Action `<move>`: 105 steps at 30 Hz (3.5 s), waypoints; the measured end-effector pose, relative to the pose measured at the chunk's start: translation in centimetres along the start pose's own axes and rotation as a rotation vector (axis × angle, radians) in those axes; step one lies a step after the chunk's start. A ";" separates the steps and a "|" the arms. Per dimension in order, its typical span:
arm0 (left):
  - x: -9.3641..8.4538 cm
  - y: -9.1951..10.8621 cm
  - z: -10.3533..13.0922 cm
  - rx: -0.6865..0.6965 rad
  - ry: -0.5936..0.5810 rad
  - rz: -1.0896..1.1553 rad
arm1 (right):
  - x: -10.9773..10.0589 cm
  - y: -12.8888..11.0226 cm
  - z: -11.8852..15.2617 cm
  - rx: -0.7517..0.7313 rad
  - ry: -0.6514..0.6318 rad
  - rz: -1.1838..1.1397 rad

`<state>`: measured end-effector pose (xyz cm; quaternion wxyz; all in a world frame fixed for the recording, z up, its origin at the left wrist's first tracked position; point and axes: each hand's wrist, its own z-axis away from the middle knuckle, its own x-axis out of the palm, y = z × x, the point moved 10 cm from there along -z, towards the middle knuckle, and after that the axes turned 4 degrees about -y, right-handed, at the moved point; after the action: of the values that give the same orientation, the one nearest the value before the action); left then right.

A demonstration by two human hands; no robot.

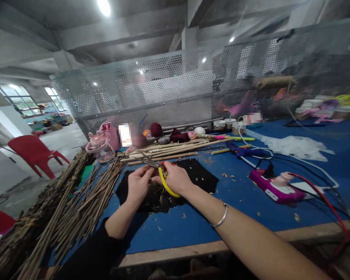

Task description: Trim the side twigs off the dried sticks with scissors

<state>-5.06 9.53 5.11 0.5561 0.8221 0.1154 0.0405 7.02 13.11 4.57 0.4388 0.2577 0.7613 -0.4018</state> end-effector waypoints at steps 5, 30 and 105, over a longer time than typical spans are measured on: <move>-0.3 -0.9 -0.1 -0.032 0.014 -0.020 | 0.0 0.5 -0.1 0.034 -0.011 -0.002; 0.5 -1.6 -0.2 -0.077 -0.032 -0.055 | -0.1 0.6 -0.1 -0.005 0.021 -0.009; 0.2 -2.9 -0.3 -0.197 -0.004 0.182 | 0.1 1.2 -0.6 0.026 -0.006 0.080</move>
<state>-5.34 10.89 2.54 0.6282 0.7708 0.0349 0.1003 7.56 14.26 4.17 0.4534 0.2925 0.7438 -0.3945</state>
